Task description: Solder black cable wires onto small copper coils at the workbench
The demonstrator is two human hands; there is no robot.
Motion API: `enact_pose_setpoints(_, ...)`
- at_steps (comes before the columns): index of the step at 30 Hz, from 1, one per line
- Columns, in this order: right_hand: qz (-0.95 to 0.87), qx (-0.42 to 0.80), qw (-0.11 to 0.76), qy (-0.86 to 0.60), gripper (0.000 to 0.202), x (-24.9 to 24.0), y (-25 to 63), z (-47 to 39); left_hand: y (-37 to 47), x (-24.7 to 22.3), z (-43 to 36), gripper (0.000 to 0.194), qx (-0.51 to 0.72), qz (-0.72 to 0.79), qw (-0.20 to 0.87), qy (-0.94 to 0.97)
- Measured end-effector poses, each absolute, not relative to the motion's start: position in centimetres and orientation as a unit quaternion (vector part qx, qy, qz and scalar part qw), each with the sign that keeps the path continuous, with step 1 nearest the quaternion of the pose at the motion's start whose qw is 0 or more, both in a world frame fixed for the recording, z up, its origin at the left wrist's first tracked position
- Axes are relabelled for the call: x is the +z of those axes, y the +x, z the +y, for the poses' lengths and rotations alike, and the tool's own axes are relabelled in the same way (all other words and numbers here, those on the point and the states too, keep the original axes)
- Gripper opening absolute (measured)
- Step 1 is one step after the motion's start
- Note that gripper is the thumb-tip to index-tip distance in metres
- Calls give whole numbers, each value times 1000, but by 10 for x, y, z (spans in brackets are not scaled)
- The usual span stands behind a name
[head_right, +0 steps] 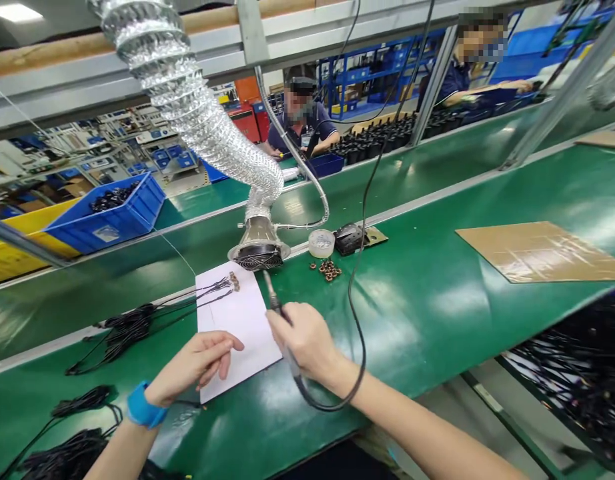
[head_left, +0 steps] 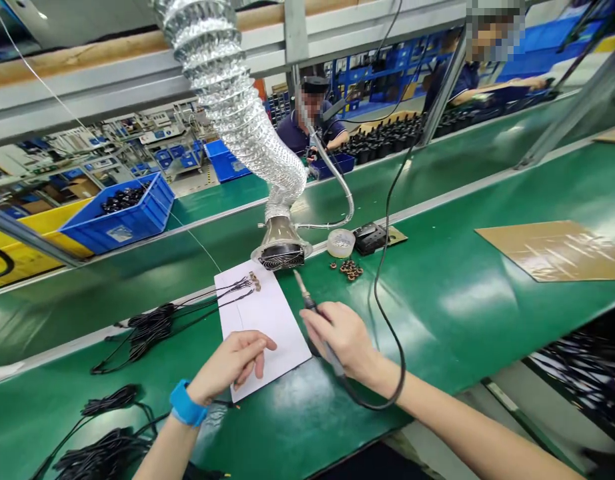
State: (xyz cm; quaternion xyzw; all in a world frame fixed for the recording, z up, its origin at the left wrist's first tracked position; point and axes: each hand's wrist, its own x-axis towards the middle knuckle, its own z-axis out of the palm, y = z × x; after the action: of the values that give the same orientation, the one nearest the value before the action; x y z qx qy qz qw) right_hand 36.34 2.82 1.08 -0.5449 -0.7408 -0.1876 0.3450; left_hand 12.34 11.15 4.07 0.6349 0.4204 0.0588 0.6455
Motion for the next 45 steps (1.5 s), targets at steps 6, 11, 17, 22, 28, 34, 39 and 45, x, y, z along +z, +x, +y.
enact_pose_setpoints(6,-639,-146,382,-651,23,2,468,47,216,26,115,40,59,366,656,658)
enact_pose_setpoints(11,-664,21,379,-644,29,3,526,89,299,4,144,24,145,437,425,780)
enact_pose_setpoints(17,-627,-81,476,-611,25,-21,531,74,364,-28,177,32,205,505,294,785)
enact_pose_setpoints(22,-593,-136,505,-612,20,-53,539,65,385,-39,190,28,215,523,243,788)
enact_pose_setpoints(28,-597,-124,495,-620,19,-54,544,69,384,-34,190,11,212,496,244,806)
enact_pose_setpoints(34,-601,-119,495,-616,18,-54,543,67,328,-10,149,12,170,380,325,849)
enact_pose_setpoints(39,-599,-113,496,-619,17,-57,539,65,253,9,101,14,99,287,369,878)
enact_pose_setpoints(45,-602,-106,497,-616,17,-58,533,64,216,-10,80,20,99,340,339,871)
